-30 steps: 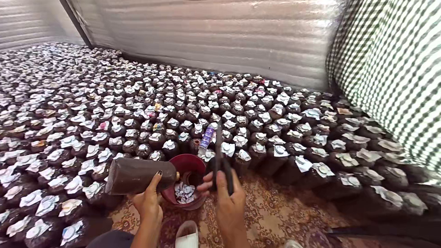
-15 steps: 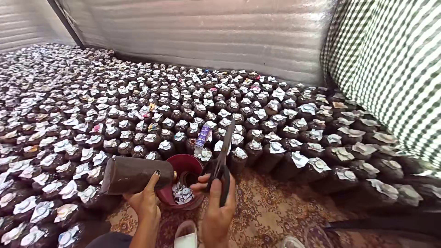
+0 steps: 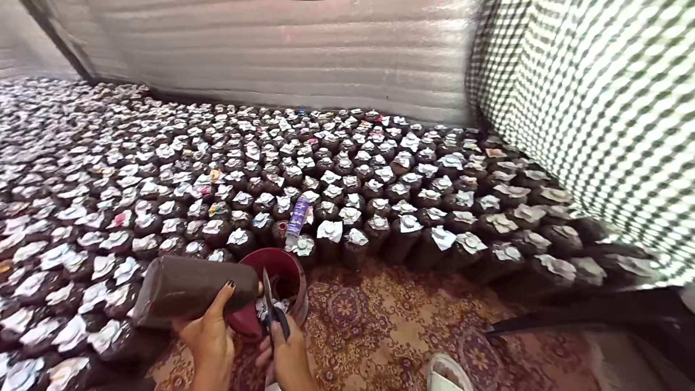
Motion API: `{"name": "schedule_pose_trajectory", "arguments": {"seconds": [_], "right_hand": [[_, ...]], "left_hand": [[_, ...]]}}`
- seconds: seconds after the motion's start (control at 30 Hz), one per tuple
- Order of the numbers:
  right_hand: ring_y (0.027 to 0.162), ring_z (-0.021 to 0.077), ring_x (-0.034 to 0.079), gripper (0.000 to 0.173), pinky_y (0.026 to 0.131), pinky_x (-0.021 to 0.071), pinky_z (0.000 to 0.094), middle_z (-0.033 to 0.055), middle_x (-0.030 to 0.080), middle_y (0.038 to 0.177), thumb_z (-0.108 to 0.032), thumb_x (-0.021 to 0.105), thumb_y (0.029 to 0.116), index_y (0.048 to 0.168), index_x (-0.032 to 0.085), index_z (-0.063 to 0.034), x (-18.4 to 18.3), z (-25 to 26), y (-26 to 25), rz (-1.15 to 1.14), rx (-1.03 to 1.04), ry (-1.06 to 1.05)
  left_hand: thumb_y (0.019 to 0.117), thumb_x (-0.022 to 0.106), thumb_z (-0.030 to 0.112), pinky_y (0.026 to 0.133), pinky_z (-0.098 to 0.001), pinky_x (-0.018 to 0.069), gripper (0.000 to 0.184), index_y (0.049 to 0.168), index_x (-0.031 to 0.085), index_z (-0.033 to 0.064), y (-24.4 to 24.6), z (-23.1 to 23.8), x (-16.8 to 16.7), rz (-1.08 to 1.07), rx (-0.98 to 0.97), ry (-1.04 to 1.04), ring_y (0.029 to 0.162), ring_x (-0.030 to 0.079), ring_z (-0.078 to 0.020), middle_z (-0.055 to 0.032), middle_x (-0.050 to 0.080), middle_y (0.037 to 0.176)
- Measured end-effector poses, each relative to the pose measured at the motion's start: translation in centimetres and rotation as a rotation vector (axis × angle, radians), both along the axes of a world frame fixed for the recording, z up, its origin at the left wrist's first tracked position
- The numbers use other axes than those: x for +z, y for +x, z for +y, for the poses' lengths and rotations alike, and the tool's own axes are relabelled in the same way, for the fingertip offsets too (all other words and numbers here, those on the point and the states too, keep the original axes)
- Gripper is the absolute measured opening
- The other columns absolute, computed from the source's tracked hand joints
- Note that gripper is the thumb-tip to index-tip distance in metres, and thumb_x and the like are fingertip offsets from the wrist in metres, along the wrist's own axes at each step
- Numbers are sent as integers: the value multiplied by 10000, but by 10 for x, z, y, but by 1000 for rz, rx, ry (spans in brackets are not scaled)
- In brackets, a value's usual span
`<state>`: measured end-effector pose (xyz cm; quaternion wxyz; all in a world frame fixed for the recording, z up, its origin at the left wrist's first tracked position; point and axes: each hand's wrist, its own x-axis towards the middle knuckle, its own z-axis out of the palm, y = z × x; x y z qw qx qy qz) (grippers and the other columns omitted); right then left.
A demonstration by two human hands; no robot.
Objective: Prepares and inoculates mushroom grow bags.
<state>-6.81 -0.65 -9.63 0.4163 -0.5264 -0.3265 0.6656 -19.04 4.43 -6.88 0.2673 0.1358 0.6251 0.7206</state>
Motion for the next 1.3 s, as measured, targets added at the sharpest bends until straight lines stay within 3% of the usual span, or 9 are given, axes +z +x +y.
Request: {"name": "schedule_pose_trajectory", "arguments": {"seconds": [0.1, 0.23, 0.4, 0.53, 0.63, 0.8, 0.9, 1.03, 1.3], "right_hand": [[649, 187, 698, 398, 574, 602, 344, 127, 717, 889, -190, 396, 1114, 1435, 439, 41, -21, -5, 54, -48, -181, 38], [969, 362, 704, 514, 835, 585, 534, 247, 656, 1230, -104, 522, 1032, 1517, 406, 20, -88, 3, 172, -697, -358, 82], [1194, 509, 614, 723, 975, 509, 655, 331, 530, 1419, -57, 630, 933, 1578, 309, -6, -177, -44, 234, -1008, -269, -334], [1401, 487, 435, 759, 1108, 413, 628, 306, 383, 1561, -214, 764, 879, 1542, 435, -45, -199, -53, 244, -1026, -28, -448], [1434, 431, 418, 537, 1132, 392, 598, 243, 407, 1574, -306, 636, 995, 1471, 541, -75, -170, -33, 244, -962, -38, -413], [1402, 281, 493, 493, 1156, 401, 507, 158, 516, 1520, -371, 452, 1095, 1492, 521, -87, -143, -27, 242, -199, -89, -264], [1339, 270, 546, 463, 1096, 453, 498, 150, 563, 1466, -346, 561, 1058, 1440, 578, -85, -145, -30, 230, -176, -51, -278], [1350, 349, 529, 689, 1059, 484, 560, 206, 460, 1545, -366, 669, 992, 1578, 394, -130, -133, -31, 227, -162, 21, -321], [1347, 336, 524, 563, 1098, 463, 518, 244, 468, 1515, -210, 644, 997, 1510, 475, -50, -126, -52, 214, -204, -38, -261]], "left_hand": [[845, 801, 47, 779, -400, 613, 713, 1448, 421, 22, 9, -5, 7, -28, -96, -40, 989, 695, -228, -159, 667, 1176], [1015, 586, 305, 637, -322, 591, 336, 1244, 595, 60, 46, -18, 22, -114, -458, -136, 782, 689, -151, -67, 702, 940], [1075, 389, 357, 781, -410, 631, 374, 1269, 573, 96, 125, -37, 4, -476, -935, -267, 914, 731, -193, -83, 733, 1012], [1063, 432, 424, 733, -421, 606, 376, 1166, 621, 116, 170, -43, -66, -702, -1149, -658, 847, 712, -210, -92, 719, 949], [1024, 489, 524, 736, -453, 582, 442, 1169, 630, 131, 192, -49, -124, -714, -1172, -915, 869, 689, -233, -96, 696, 982], [985, 390, 712, 951, -591, 498, 732, 1425, 505, 138, 194, -53, -182, -807, -1036, -1089, 1181, 600, -363, -196, 595, 1339], [1038, 276, 678, 900, -624, 514, 722, 1484, 444, 136, 181, -46, -169, -628, -1099, -1035, 1179, 597, -422, -244, 563, 1375], [1111, 374, 392, 860, -644, 557, 579, 1645, 160, 328, 164, -49, -147, -460, -1354, -784, 1271, 573, -422, -174, 398, 1583], [975, 549, 48, 855, -608, 572, 634, 1573, 370, 160, 164, -57, -173, -370, -1434, -724, 1201, 614, -400, -222, 502, 1473]]}}
